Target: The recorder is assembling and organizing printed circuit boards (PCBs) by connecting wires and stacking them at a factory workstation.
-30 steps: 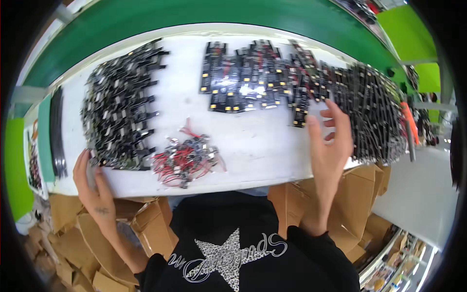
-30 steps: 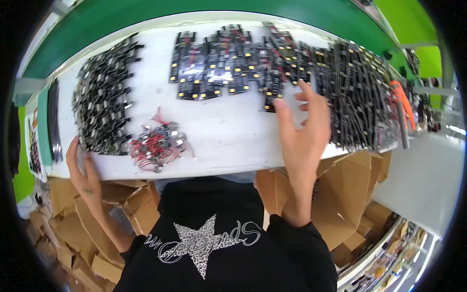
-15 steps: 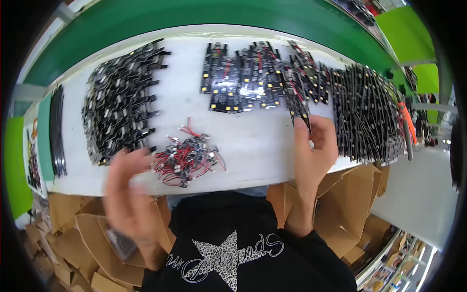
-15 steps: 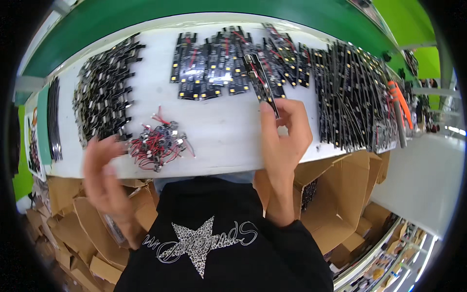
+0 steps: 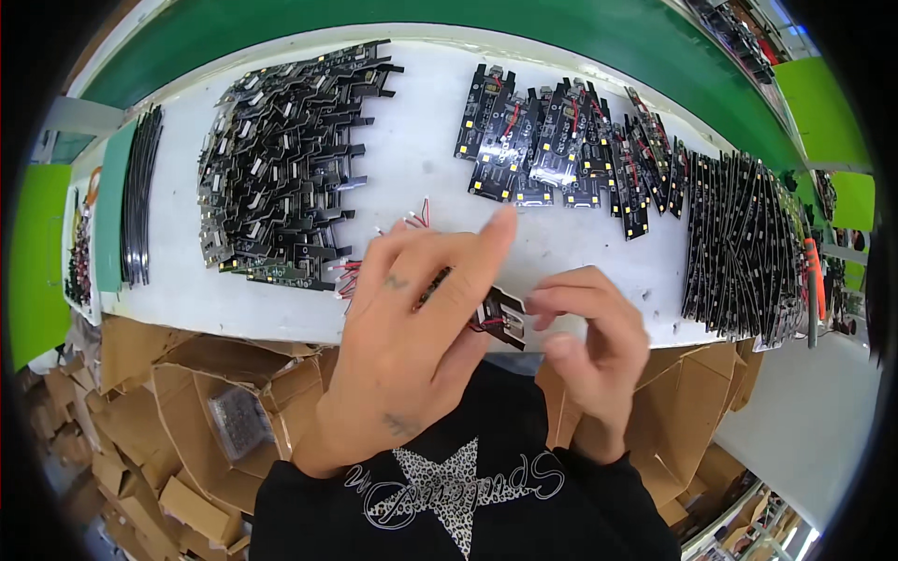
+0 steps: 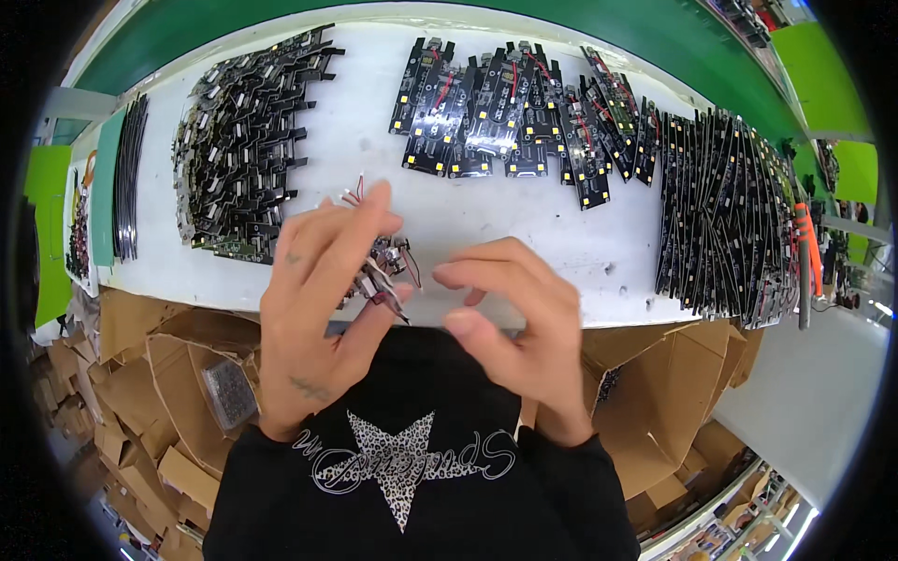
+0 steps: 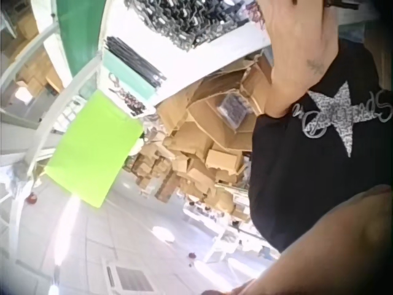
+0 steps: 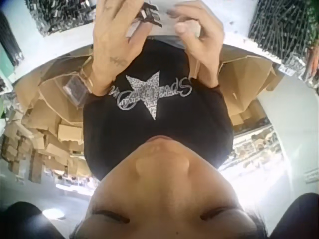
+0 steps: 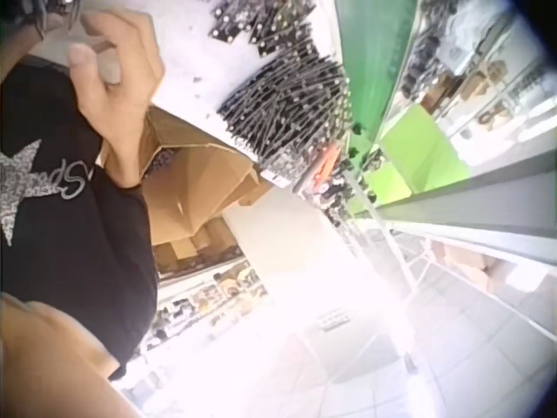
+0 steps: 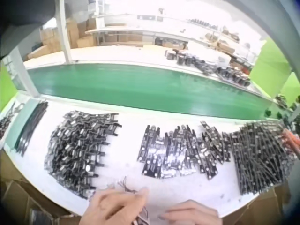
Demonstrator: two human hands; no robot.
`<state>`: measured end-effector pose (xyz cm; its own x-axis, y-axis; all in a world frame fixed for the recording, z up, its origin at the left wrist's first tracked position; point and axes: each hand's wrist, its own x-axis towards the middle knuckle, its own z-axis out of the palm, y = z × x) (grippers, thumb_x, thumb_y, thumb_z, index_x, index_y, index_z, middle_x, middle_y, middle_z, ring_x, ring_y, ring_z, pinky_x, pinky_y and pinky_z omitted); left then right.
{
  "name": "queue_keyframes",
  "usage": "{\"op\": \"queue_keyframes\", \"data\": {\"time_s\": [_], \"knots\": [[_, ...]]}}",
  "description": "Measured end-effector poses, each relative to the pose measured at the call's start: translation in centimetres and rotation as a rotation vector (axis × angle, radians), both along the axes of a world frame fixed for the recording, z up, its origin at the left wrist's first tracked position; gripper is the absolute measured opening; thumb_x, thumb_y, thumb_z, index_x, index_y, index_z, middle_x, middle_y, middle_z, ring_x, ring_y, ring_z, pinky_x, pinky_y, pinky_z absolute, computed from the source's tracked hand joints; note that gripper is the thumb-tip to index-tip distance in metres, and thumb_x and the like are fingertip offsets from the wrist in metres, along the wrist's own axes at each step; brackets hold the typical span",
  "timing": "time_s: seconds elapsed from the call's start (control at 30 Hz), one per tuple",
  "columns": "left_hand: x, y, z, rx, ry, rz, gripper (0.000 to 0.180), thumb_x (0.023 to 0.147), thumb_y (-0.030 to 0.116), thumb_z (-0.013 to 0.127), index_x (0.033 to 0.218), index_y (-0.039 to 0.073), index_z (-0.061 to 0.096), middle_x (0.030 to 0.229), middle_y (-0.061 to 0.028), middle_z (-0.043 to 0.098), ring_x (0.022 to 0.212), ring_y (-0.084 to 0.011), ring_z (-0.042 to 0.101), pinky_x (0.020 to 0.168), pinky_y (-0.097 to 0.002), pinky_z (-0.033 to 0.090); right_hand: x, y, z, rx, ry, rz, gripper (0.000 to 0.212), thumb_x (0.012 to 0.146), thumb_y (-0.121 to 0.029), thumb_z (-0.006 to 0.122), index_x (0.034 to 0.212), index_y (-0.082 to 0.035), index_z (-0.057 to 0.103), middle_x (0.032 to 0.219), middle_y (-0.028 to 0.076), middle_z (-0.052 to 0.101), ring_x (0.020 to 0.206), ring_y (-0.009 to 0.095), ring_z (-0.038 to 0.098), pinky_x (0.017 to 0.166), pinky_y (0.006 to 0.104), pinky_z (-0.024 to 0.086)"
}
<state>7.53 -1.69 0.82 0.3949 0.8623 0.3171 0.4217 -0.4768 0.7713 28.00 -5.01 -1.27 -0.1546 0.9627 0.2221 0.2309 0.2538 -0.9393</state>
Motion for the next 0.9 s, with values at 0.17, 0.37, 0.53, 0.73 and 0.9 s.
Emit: {"op": "queue_keyframes", "data": {"time_s": [0.17,0.37,0.53,0.73,0.9], "knots": [[-0.1,-0.3,0.0,0.141,0.201,0.006,0.069,0.061,-0.010,0.062,0.128,0.005,0.062,0.112,-0.0073,0.061,0.099,-0.0306,0.053,0.095,-0.0462,0.043,0.1,1.6,2.3,-0.059,0.021,0.205,0.024,0.075,-0.008,0.078,0.093,0.002,0.067,0.082,0.009,0.063,0.068,0.017,0.059,0.060,0.0275,0.048],[-0.2,-0.8,0.5,0.192,0.281,0.011,0.062,0.063,-0.005,0.065,0.124,0.008,0.066,0.114,-0.0046,0.063,0.100,-0.0292,0.054,0.098,-0.0490,0.041,-1.0,1.9,2.3,-0.048,-0.122,0.200,0.017,0.072,-0.002,0.074,0.084,0.001,0.062,0.073,0.005,0.056,0.058,0.013,0.054,0.051,0.0255,0.044],[0.0,-0.9,0.3,0.183,0.265,-0.008,0.057,0.066,-0.002,0.067,0.122,0.010,0.068,0.114,-0.0039,0.063,0.103,-0.0292,0.055,0.103,-0.0517,0.039,-1.6,2.0,2.4,-0.032,-0.155,0.176,0.015,0.069,0.001,0.070,0.080,0.001,0.060,0.070,0.005,0.054,0.054,0.013,0.052,0.049,0.0258,0.043],[-0.6,-0.8,0.3,0.097,0.202,-0.069,0.061,0.063,-0.005,0.067,0.122,0.009,0.068,0.115,-0.0050,0.064,0.106,-0.0304,0.057,0.104,-0.0527,0.039,-1.6,2.1,1.7,-0.043,-0.071,0.222,0.010,0.068,0.002,0.067,0.077,0.000,0.061,0.067,0.004,0.053,0.053,0.013,0.051,0.049,0.0252,0.041],[-1.8,-0.5,0.2,0.011,0.079,-0.052,0.067,0.057,-0.009,0.066,0.122,0.007,0.067,0.117,-0.0078,0.064,0.107,-0.0323,0.059,0.101,-0.0477,0.044,-0.4,2.6,1.4,-0.197,0.288,0.352,0.007,0.074,-0.001,0.065,0.080,0.001,0.068,0.076,0.010,0.066,0.067,0.019,0.061,0.062,0.0294,0.047]]}}
